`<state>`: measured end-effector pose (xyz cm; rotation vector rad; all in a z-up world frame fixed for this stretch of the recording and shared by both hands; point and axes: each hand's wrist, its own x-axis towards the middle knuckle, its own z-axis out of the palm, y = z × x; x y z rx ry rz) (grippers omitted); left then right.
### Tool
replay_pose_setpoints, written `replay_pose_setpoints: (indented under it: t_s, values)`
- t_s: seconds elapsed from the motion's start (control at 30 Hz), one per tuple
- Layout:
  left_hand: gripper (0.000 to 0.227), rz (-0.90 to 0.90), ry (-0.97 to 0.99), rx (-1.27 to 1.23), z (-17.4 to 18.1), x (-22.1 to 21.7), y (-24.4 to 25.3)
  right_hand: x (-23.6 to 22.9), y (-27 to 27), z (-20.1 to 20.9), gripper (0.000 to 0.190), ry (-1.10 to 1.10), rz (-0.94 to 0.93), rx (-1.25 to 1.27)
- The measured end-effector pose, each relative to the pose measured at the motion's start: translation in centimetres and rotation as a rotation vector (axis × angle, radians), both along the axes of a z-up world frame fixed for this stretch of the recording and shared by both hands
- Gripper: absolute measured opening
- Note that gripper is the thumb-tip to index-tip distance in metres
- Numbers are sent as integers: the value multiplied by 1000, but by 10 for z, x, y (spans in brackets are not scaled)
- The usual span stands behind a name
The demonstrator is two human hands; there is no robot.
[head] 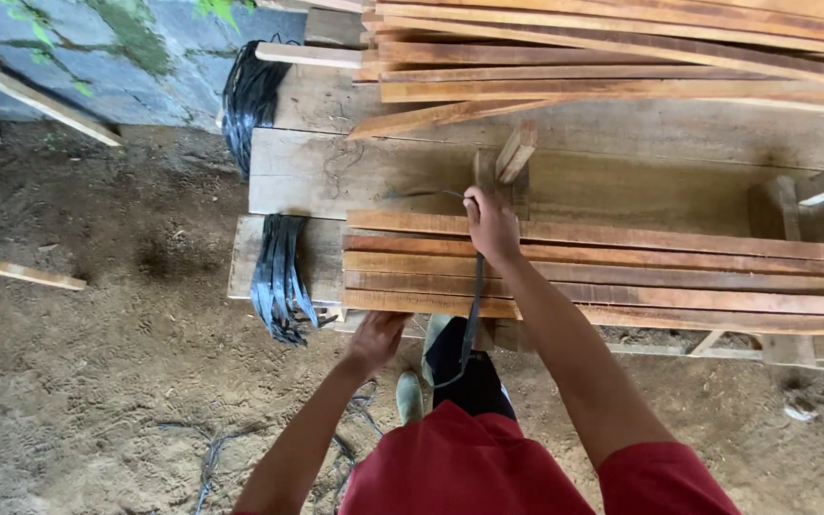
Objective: Bundling several thin wooden slats together using plastic ties.
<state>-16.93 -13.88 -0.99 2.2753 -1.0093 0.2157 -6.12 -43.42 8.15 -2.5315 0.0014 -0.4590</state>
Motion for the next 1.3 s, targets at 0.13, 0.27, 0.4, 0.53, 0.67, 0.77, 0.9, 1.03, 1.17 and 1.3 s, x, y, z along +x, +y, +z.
replay_pose_setpoints:
  t_s: [0.13, 0.27, 0.4, 0.53, 0.67, 0.77, 0.9, 1.03, 1.17, 1.3]
  values:
    - [13, 187, -395, 145, -69, 12, -33, 14, -7, -25, 12, 146, -100, -48]
    - [14, 160, -373, 151, -69, 15, -67, 21, -22, -52, 18, 445, -114, 18]
    - [18, 146, -357, 160, -75, 20, -89, 18, -18, -7, 30, 653, -66, -1]
    - [22, 143, -349, 179, -74, 32, -99, 32, -21, -20, 34, 702, -20, -54]
    - [27, 146, -328, 201, -59, 36, -103, 53, -26, -61, 28, 745, -16, -187]
    - [31, 147, -312, 220, -54, 35, -105, 59, -19, -42, 23, 770, 12, -209]
    - [37, 139, -300, 247, -75, 26, -104, 63, -11, -33, 28, 845, -14, -294]
    - [43, 127, -301, 260, -87, 16, -107, 56, -3, -62, 35, 838, -106, -267]
    - [48, 123, -308, 270, -104, 2, -110, 31, 16, -53, 46, 674, -126, -183]
    - [54, 126, -331, 284, -116, -10, -105, -9, 25, 5, 47, 498, 10, -70]
